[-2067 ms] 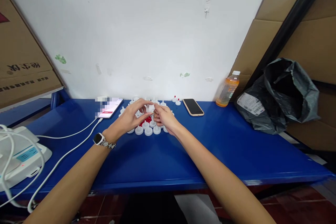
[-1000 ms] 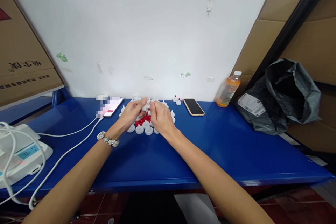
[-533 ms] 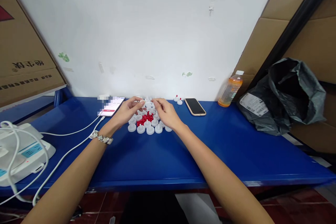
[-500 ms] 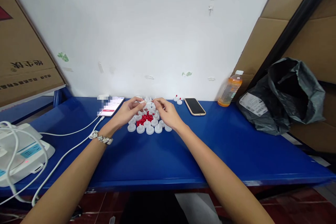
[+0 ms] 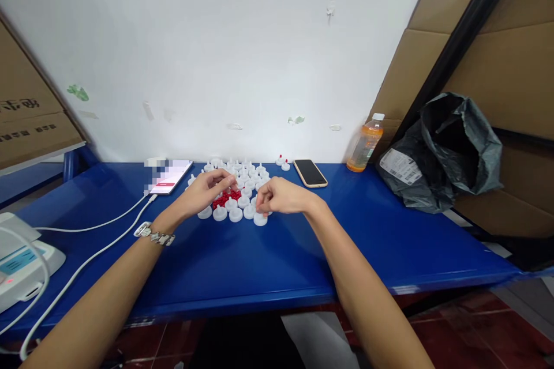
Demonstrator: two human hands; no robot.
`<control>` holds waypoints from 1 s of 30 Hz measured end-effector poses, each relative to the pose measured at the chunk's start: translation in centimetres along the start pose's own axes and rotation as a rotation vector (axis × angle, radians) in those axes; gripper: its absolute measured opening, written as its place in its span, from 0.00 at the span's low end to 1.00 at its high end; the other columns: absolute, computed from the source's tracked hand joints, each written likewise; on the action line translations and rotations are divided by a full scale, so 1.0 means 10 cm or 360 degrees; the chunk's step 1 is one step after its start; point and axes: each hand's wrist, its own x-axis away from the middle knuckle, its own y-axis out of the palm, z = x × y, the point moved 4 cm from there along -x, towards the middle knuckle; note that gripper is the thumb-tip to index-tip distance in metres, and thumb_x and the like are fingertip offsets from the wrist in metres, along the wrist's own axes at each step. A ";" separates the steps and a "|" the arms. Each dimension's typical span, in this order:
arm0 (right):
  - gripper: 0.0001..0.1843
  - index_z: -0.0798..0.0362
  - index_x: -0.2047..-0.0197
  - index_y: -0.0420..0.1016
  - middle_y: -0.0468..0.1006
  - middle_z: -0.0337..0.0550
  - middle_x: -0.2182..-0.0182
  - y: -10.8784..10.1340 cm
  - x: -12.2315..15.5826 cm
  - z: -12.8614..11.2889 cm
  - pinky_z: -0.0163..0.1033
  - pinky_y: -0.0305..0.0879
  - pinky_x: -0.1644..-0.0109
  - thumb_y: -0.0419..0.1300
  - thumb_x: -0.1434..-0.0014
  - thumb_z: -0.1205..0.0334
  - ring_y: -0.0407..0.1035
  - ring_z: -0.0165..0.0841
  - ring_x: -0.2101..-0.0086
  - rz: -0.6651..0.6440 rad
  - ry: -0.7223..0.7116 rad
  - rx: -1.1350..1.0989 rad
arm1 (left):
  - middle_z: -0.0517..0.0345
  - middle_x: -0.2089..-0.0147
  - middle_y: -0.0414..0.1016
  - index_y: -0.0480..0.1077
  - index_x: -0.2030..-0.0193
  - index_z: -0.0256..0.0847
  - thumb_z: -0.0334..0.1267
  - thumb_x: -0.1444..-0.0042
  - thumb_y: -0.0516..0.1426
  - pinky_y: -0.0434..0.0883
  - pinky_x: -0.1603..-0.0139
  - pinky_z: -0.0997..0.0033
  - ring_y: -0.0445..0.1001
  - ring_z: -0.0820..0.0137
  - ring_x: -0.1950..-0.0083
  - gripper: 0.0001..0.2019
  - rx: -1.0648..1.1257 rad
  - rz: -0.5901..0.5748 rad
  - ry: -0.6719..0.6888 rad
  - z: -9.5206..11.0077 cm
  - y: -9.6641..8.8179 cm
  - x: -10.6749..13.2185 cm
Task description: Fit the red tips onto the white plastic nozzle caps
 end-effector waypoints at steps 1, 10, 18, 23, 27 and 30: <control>0.03 0.56 0.70 0.79 0.80 0.41 0.74 0.01 0.00 0.01 0.34 0.64 0.68 0.63 0.49 0.67 0.73 0.32 0.72 0.0039 0.0029 0.0126 | 0.52 0.63 0.80 0.73 0.64 0.38 0.55 0.38 0.54 0.71 0.63 0.69 0.76 0.68 0.64 0.20 -0.0007 -0.0019 -0.0008 -0.01 0.02 0.00; 0.10 0.55 0.63 0.77 0.78 0.41 0.76 -0.32 -0.13 0.22 0.34 0.59 0.70 0.61 0.42 0.56 0.69 0.30 0.76 0.0727 0.0129 0.0443 | 0.55 0.64 0.80 0.73 0.64 0.40 0.54 0.37 0.53 0.69 0.66 0.71 0.76 0.68 0.64 0.19 -0.0180 0.0050 0.0035 0.04 0.11 -0.12; 0.22 0.58 0.45 0.73 0.79 0.59 0.54 -0.85 -0.56 1.11 0.39 0.66 0.55 0.60 0.43 0.63 0.74 0.41 0.56 0.1256 0.0703 0.0575 | 0.57 0.66 0.79 0.73 0.64 0.40 0.54 0.37 0.52 0.66 0.68 0.70 0.72 0.70 0.70 0.19 -0.0374 0.0020 0.0227 0.30 0.43 -0.50; 0.09 0.57 0.59 0.78 0.81 0.58 0.58 -0.87 -0.66 1.10 0.38 0.66 0.58 0.59 0.43 0.66 0.75 0.39 0.59 0.1287 0.0639 0.0521 | 0.58 0.66 0.78 0.74 0.62 0.41 0.53 0.36 0.51 0.66 0.66 0.69 0.72 0.68 0.68 0.18 -0.0397 0.0059 0.0235 0.26 0.56 -0.61; 0.04 0.55 0.64 0.75 0.80 0.48 0.67 -0.78 -0.56 0.82 0.33 0.65 0.65 0.59 0.43 0.66 0.72 0.31 0.68 0.1387 0.0347 0.0098 | 0.53 0.54 0.74 0.72 0.53 0.41 0.49 0.36 0.52 0.70 0.60 0.67 0.73 0.65 0.57 0.15 -0.0467 0.0258 0.0391 0.20 0.49 -0.56; 0.08 0.55 0.66 0.72 0.76 0.41 0.73 -0.55 -0.47 0.55 0.30 0.56 0.78 0.63 0.45 0.58 0.63 0.25 0.77 0.1177 0.0045 -0.0892 | 0.48 0.41 0.65 0.63 0.38 0.44 0.47 0.37 0.54 0.72 0.56 0.65 0.71 0.63 0.49 0.22 -0.0533 0.0364 0.0521 0.18 0.37 -0.46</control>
